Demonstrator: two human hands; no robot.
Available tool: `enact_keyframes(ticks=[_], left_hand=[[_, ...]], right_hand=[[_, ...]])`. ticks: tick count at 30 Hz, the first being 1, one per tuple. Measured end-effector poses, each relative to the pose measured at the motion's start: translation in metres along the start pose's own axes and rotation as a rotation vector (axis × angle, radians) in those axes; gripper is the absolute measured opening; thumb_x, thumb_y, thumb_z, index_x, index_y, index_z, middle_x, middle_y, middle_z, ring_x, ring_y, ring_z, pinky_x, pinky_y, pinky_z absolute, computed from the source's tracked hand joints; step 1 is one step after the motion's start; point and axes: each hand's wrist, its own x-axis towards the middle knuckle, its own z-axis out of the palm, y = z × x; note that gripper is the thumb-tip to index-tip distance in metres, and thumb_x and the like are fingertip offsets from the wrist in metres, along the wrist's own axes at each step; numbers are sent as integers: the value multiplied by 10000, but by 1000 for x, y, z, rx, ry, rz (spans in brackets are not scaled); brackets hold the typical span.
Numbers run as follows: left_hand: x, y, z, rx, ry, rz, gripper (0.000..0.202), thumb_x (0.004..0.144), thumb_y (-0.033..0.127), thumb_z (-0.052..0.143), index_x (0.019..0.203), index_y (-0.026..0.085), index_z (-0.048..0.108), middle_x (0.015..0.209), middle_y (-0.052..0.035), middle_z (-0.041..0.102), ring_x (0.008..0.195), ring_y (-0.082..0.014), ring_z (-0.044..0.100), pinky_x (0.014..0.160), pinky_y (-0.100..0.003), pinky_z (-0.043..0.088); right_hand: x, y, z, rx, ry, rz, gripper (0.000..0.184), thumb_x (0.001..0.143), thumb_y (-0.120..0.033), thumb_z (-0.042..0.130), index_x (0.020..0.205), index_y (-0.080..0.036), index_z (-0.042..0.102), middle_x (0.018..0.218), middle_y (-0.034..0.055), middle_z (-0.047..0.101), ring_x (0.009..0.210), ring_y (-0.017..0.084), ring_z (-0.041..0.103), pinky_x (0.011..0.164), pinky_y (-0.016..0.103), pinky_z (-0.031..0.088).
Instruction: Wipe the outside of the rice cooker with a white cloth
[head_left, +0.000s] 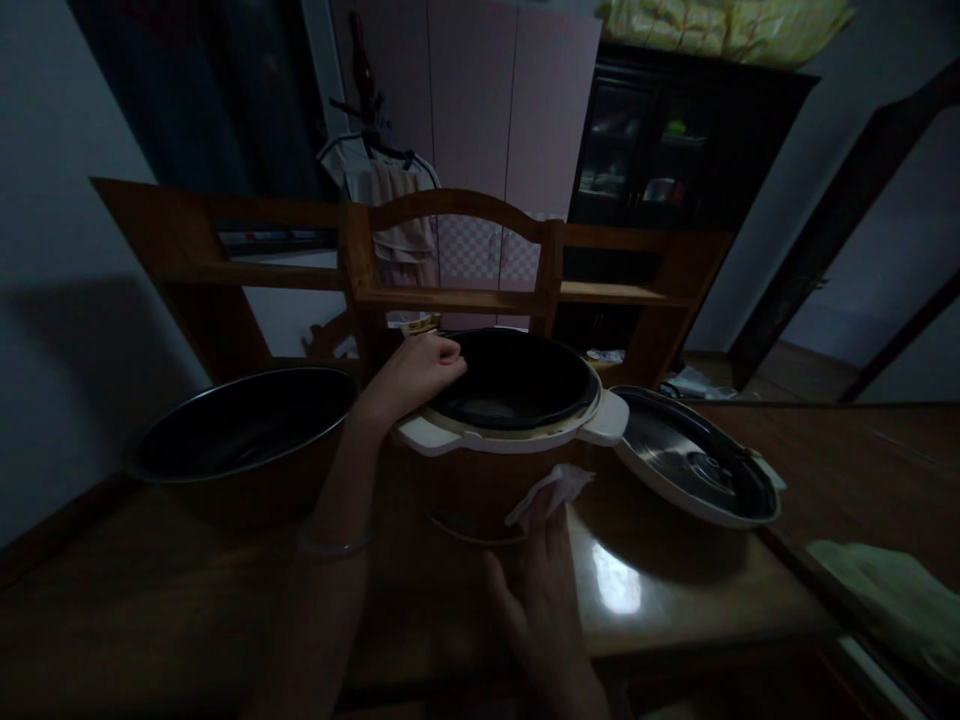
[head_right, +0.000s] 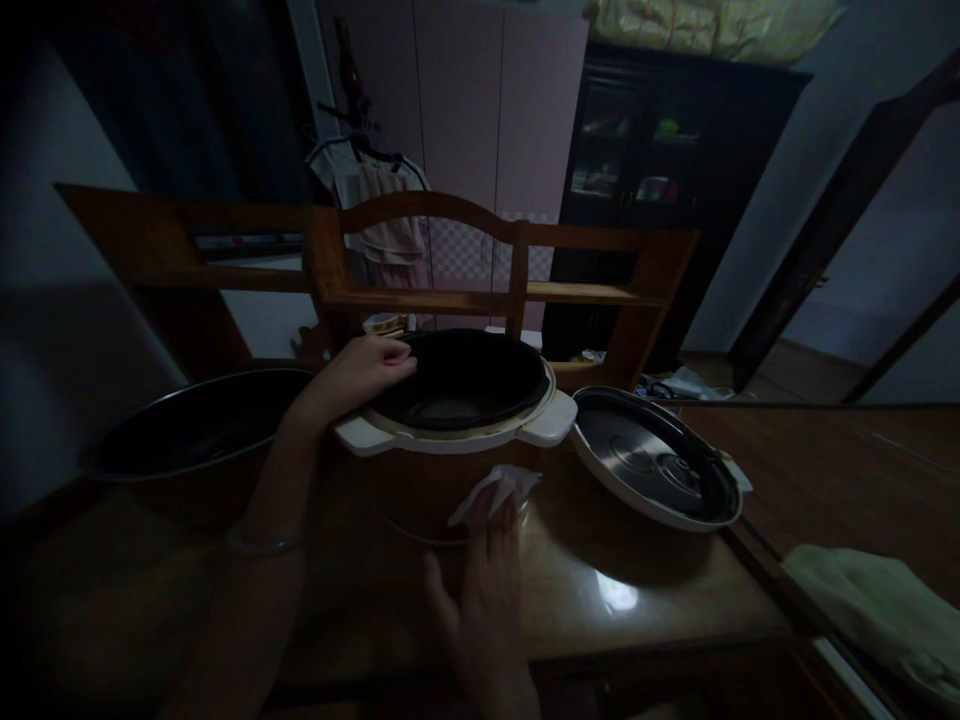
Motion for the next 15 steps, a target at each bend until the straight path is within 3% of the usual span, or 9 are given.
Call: enact_keyframes(ticks=[8, 15], left_hand=[[-1, 1, -1, 3, 9, 9, 338, 809, 214, 531, 553, 198, 311, 552, 49, 280, 537, -96, 304, 568, -332, 178], [-2, 2, -2, 23, 7, 22, 345, 816, 218, 529, 555, 207, 303, 544, 46, 296, 534, -107, 315, 577, -340, 180]], right_hand=[[18, -15, -14, 335, 26, 204, 875, 1023, -515, 500, 1659, -306, -63, 1759, 66, -45, 1612, 335, -42, 1255, 688, 128], [12, -20, -11, 363, 7, 191, 856, 1028, -474, 513, 1660, -318, -42, 1760, 69, -27, 1616, 322, -18, 1257, 678, 143]])
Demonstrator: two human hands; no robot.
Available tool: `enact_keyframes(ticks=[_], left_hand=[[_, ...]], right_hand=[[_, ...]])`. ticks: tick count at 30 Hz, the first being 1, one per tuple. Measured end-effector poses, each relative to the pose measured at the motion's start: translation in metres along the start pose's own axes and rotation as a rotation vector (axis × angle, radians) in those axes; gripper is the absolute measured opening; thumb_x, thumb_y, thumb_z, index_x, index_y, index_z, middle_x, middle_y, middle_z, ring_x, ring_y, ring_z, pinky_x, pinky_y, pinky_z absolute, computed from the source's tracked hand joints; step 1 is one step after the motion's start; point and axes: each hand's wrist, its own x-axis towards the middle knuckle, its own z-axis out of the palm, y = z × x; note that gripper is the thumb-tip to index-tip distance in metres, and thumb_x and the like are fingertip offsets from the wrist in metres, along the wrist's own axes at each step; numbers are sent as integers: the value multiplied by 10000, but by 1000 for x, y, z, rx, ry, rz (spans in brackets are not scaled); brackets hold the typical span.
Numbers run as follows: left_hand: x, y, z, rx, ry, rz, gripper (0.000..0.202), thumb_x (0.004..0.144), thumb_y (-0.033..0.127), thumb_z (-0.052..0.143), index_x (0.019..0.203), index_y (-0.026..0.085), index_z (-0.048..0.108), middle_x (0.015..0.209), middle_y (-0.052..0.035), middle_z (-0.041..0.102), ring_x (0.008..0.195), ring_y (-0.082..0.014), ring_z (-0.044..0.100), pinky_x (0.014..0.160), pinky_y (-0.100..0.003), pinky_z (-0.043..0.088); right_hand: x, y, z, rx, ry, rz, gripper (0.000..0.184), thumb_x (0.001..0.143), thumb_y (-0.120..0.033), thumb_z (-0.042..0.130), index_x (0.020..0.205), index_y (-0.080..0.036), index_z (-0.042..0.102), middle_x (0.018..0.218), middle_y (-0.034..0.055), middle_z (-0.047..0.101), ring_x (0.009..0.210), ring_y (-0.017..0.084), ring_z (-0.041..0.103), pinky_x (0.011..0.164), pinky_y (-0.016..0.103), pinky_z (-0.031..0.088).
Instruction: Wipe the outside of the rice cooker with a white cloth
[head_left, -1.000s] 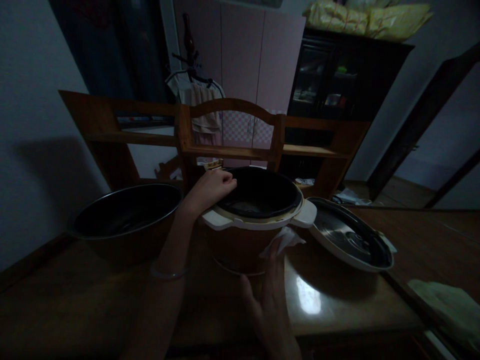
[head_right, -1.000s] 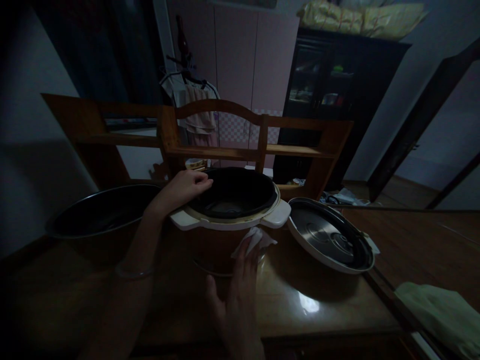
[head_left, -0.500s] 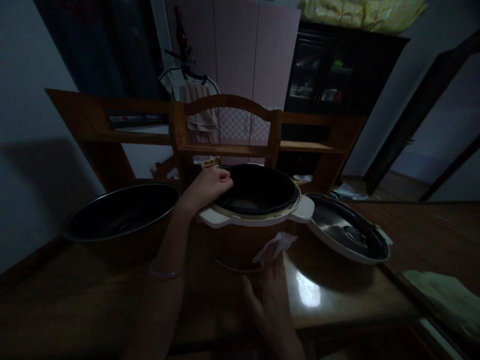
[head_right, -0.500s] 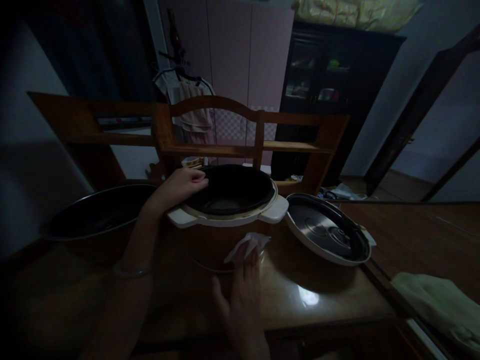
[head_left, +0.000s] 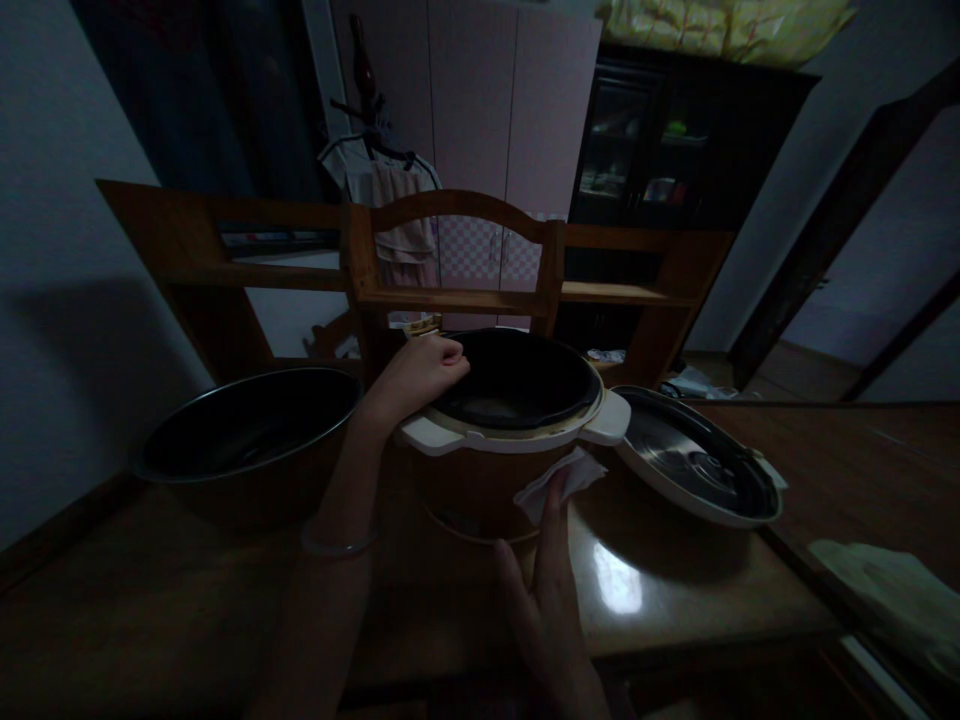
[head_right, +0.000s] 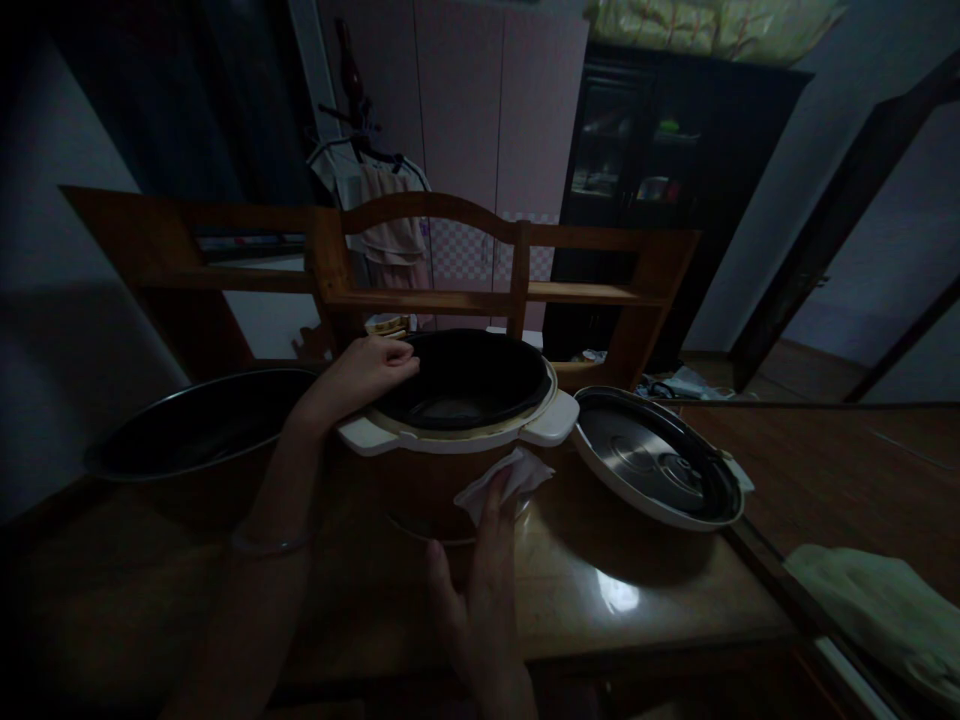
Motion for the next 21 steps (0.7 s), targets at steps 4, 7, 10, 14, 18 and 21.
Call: enact_keyframes(ticks=[4, 7, 10, 14, 18, 21], left_hand=[[0, 1, 0, 0, -12, 1, 356, 827, 226, 527, 548, 211, 306, 540, 44, 300, 536, -112, 327, 577, -337, 185], [0, 2, 0, -2, -12, 0, 362, 833, 231, 531, 551, 212, 305, 541, 45, 299, 538, -113, 324, 577, -336, 184], [0, 3, -1, 5, -15, -11, 363, 835, 225, 535, 549, 210, 311, 540, 46, 298, 535, -111, 322, 578, -335, 186], [0, 3, -1, 3, -17, -19, 379, 849, 230, 537, 545, 207, 311, 541, 46, 300, 538, -110, 325, 579, -334, 190], [-1, 2, 0, 19, -1, -2, 375, 862, 249, 541, 553, 204, 333, 533, 44, 324, 537, -112, 345, 577, -332, 197], [0, 2, 0, 8, -3, 5, 364, 861, 255, 539, 556, 206, 348, 533, 41, 345, 535, -115, 358, 575, -335, 197]], right_hand=[[-10, 6, 4, -75, -22, -30, 858, 1035, -418, 511, 1659, -298, -65, 1758, 74, -35, 1610, 335, -35, 1249, 682, 178], [-21, 13, 9, -131, -61, -66, 861, 1036, -373, 508, 1658, -279, -81, 1756, 80, -19, 1606, 333, -11, 1236, 649, 265], [-35, 16, 12, -137, -115, -92, 864, 1031, -352, 519, 1660, -279, -69, 1753, 71, 6, 1602, 321, 33, 1229, 593, 327], [-49, 18, 2, 34, -108, -9, 788, 1030, -403, 508, 1666, -322, 50, 1739, 24, 146, 1589, 291, 185, 1218, 522, 379], [-33, 37, -25, 198, 112, 60, 670, 1034, -435, 382, 1659, -307, 178, 1715, 21, 235, 1576, 313, 255, 1201, 577, 377], [-5, 52, -39, 231, 136, 23, 765, 1000, -515, 409, 1669, -266, 134, 1735, 47, 165, 1579, 342, 240, 1171, 599, 394]])
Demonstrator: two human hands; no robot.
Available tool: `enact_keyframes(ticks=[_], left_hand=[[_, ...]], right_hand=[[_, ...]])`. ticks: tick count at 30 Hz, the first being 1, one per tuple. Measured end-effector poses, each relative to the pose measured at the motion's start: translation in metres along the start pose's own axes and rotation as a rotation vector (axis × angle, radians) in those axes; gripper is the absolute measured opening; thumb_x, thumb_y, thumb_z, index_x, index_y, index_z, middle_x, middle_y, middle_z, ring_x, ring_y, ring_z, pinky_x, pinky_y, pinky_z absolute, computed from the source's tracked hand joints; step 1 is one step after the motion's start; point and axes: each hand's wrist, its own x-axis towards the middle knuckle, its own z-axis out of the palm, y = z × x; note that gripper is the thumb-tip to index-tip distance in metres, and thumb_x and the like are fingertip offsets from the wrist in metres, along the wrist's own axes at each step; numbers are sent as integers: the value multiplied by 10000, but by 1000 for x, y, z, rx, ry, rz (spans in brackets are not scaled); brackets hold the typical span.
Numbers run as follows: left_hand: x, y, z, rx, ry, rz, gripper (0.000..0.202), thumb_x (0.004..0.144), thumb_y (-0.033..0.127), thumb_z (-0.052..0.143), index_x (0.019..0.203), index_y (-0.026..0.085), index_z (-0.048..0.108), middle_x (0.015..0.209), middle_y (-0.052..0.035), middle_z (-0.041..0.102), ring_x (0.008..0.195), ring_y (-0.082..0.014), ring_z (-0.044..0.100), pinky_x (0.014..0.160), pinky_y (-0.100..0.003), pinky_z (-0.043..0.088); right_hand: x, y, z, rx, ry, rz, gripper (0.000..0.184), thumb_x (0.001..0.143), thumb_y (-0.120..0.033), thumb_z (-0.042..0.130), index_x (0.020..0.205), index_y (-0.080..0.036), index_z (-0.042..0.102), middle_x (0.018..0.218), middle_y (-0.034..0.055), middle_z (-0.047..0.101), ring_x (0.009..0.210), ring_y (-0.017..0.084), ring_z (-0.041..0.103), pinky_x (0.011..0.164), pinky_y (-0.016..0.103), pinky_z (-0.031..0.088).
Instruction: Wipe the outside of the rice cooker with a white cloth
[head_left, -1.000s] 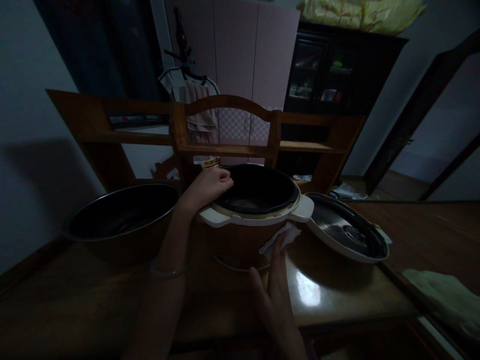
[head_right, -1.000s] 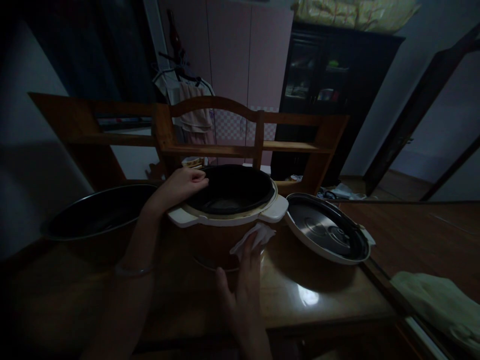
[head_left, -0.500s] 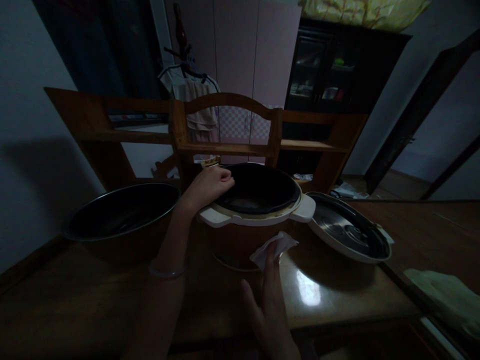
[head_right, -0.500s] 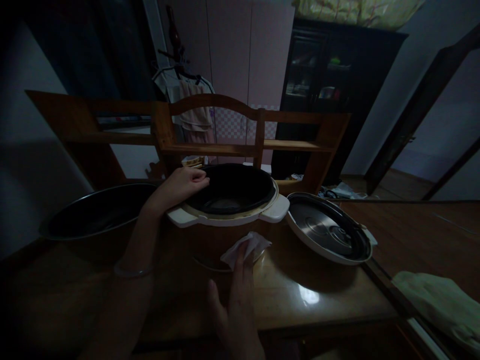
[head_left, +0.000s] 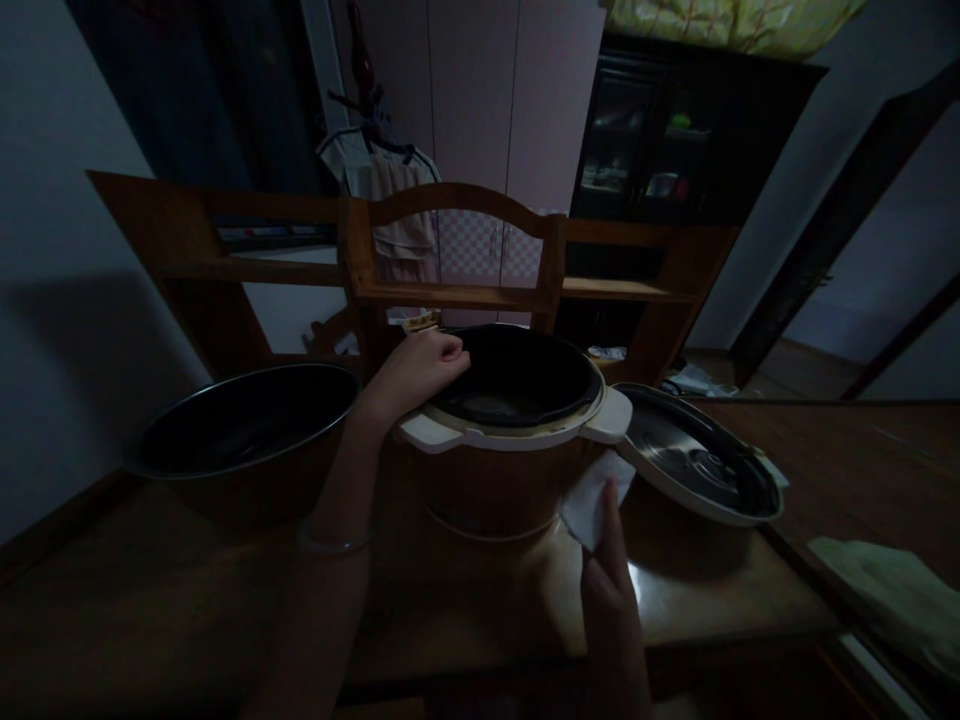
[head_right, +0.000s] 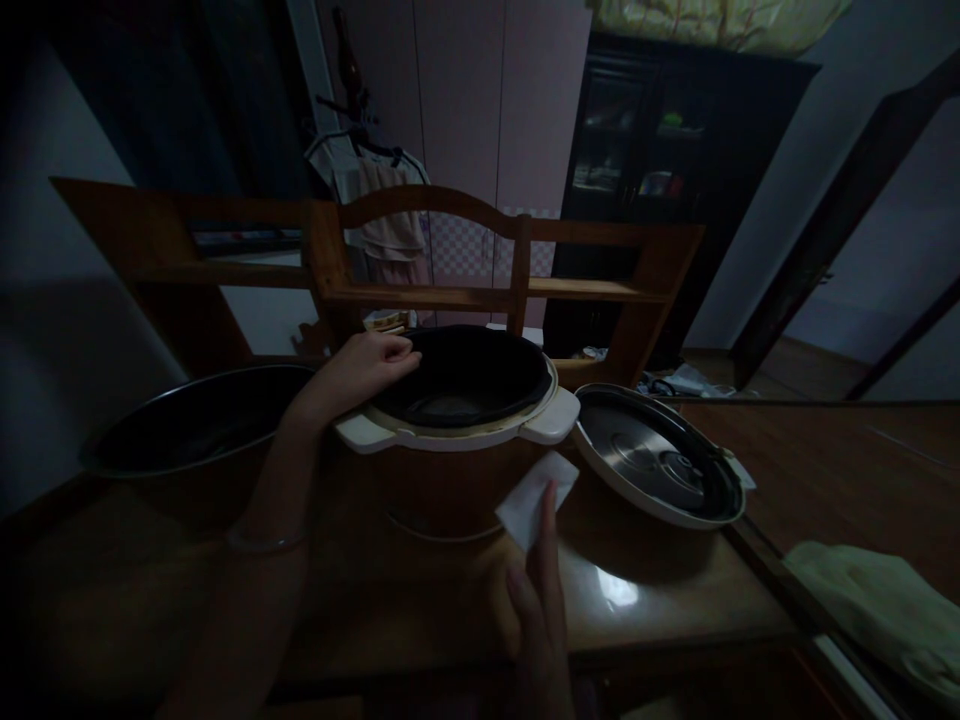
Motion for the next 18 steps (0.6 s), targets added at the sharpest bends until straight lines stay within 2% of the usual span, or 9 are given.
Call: enact_keyframes(ticks=[2, 5, 9, 12, 18], left_hand=[[0, 0, -1, -12, -8, -1, 362, 862, 258, 535, 555, 209, 351, 532, 39, 357, 534, -118, 368, 575, -336, 198], [0, 0, -1, -12, -6, -5, 367, 866, 264, 533, 554, 210, 347, 527, 40, 360, 533, -119, 373, 579, -333, 205], [0, -1, 0, -11, 0, -3, 371, 871, 270, 536, 554, 211, 350, 530, 40, 356, 538, -121, 369, 578, -335, 199], [0, -2, 0, -12, -3, -2, 367, 871, 272, 538, 558, 211, 357, 535, 40, 367, 539, -123, 371, 578, -336, 199], [0, -2, 0, 7, 0, 5, 362, 865, 257, 537, 555, 208, 356, 527, 43, 358, 526, -116, 366, 579, -337, 201]], right_hand=[[15, 1, 1, -8, 22, -16, 817, 998, -548, 388, 1673, -247, 41, 1747, 70, 109, 1589, 342, 207, 1150, 598, 411], [22, -12, 16, -20, 40, -17, 829, 1017, -558, 359, 1664, -257, -62, 1755, 83, 40, 1603, 324, 155, 1167, 599, 386], [12, -38, 39, -71, -37, 72, 811, 1040, -537, 399, 1660, -294, -64, 1758, 58, -8, 1616, 284, 37, 1252, 616, 222], [4, -50, 49, -109, -65, 119, 814, 1051, -522, 415, 1659, -282, -68, 1757, 49, -44, 1612, 267, -50, 1281, 607, 110], [-7, -52, 59, -183, -86, 102, 876, 1037, -505, 480, 1661, -238, -74, 1753, 105, -35, 1615, 308, 8, 1272, 638, 149]])
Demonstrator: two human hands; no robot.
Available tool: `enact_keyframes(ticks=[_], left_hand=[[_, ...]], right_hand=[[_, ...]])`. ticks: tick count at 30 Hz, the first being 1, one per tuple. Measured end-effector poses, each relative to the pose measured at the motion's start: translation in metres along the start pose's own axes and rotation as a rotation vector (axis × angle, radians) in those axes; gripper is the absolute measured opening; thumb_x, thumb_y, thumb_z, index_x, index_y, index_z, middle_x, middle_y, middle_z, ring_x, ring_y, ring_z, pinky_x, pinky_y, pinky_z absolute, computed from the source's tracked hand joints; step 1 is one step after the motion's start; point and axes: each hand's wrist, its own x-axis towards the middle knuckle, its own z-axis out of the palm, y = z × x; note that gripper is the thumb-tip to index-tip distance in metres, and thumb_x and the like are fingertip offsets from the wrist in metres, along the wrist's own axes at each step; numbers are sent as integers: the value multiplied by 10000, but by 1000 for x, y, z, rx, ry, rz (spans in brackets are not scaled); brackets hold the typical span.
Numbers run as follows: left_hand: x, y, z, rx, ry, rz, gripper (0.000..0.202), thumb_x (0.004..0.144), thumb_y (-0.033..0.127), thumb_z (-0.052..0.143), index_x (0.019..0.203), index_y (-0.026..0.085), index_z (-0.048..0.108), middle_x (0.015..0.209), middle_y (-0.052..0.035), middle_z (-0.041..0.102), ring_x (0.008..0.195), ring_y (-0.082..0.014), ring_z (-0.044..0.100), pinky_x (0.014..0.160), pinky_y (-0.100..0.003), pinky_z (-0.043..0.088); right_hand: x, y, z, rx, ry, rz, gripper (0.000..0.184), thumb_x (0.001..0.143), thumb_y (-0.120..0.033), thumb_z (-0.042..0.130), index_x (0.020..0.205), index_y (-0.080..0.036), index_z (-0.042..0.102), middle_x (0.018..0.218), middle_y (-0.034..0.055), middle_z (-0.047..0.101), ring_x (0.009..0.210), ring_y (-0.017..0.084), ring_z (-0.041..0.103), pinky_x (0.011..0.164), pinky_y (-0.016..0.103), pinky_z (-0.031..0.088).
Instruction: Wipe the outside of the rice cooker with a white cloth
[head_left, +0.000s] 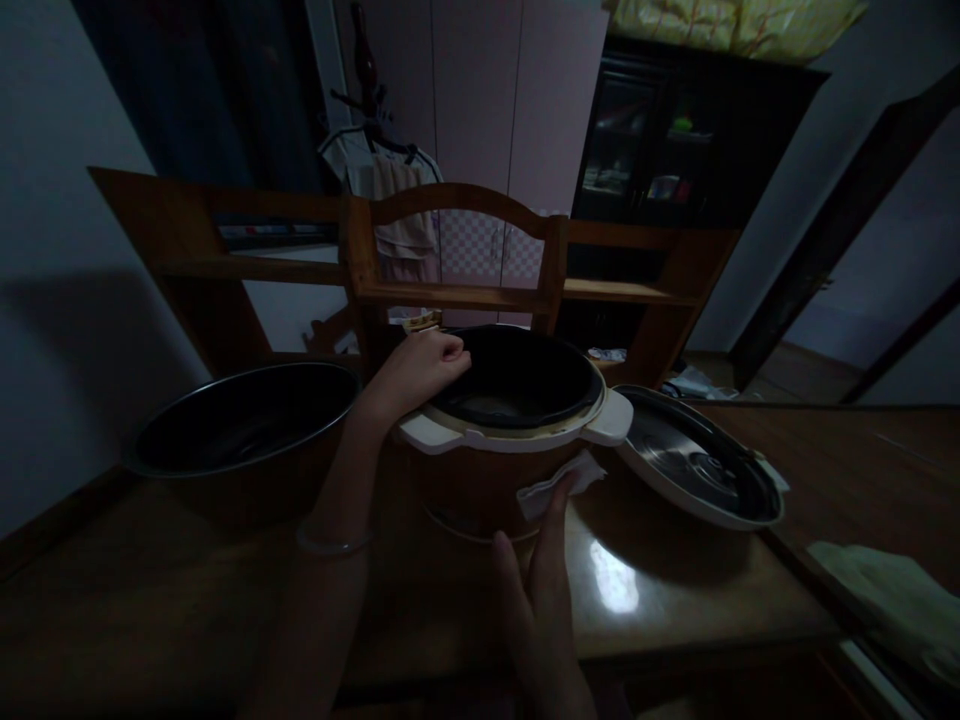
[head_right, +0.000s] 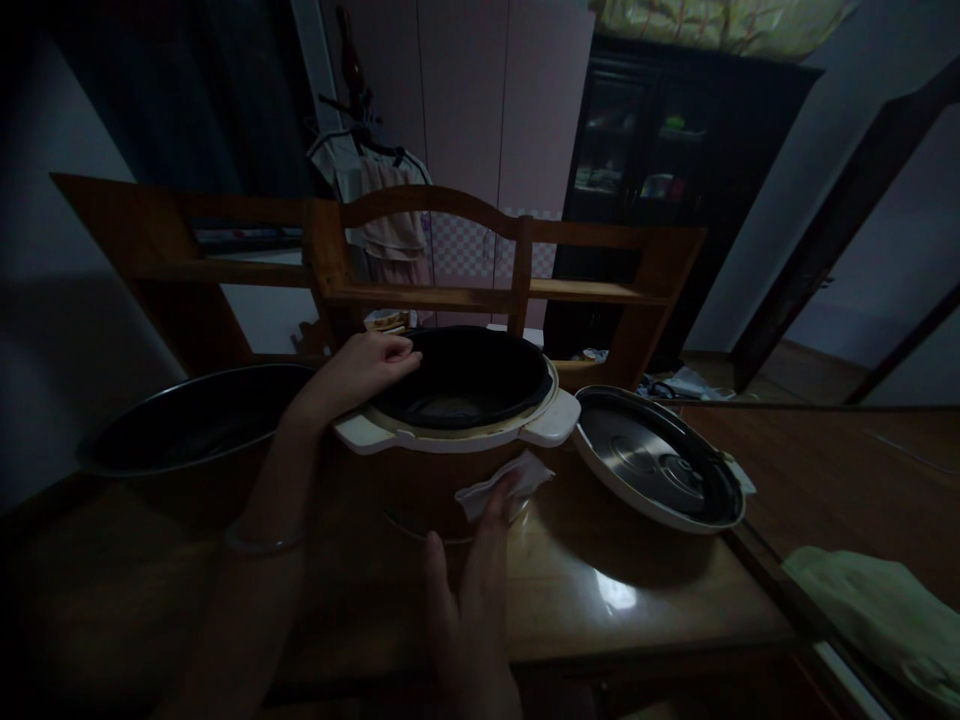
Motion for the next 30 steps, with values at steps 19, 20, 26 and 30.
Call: enact_keyframes(ticks=[19, 20, 26, 30], left_hand=[[0, -1, 1, 7, 29, -2, 376, 875, 255, 556, 560, 202, 357, 536, 45, 347, 544, -113, 362, 584, -333, 208], [0, -1, 1, 4, 27, 1, 374, 876, 256, 556, 562, 201, 362, 540, 45, 351, 547, -113, 367, 584, -333, 210], [0, 1, 0, -14, 22, 0, 382, 880, 259, 560, 554, 205, 370, 532, 44, 347, 546, -118, 363, 586, -334, 211], [0, 3, -1, -2, 20, -12, 384, 880, 258, 562, 548, 202, 376, 532, 41, 365, 541, -117, 383, 587, -331, 220]], right_hand=[[-59, 25, 38, -154, -142, -181, 856, 1026, -322, 500, 1664, -207, -59, 1745, 106, 114, 1590, 328, 169, 1224, 569, 358], [-62, 24, 39, -143, -157, -165, 860, 1021, -321, 504, 1665, -204, -54, 1743, 107, 127, 1588, 323, 183, 1226, 560, 357], [-70, 12, 27, 101, -231, -36, 792, 1041, -393, 450, 1672, -221, 2, 1730, 92, 200, 1577, 283, 217, 1227, 509, 361], [-57, 13, 9, 317, -52, 52, 793, 1046, -465, 386, 1662, -265, -73, 1748, 62, 76, 1591, 306, 149, 1198, 555, 389]])
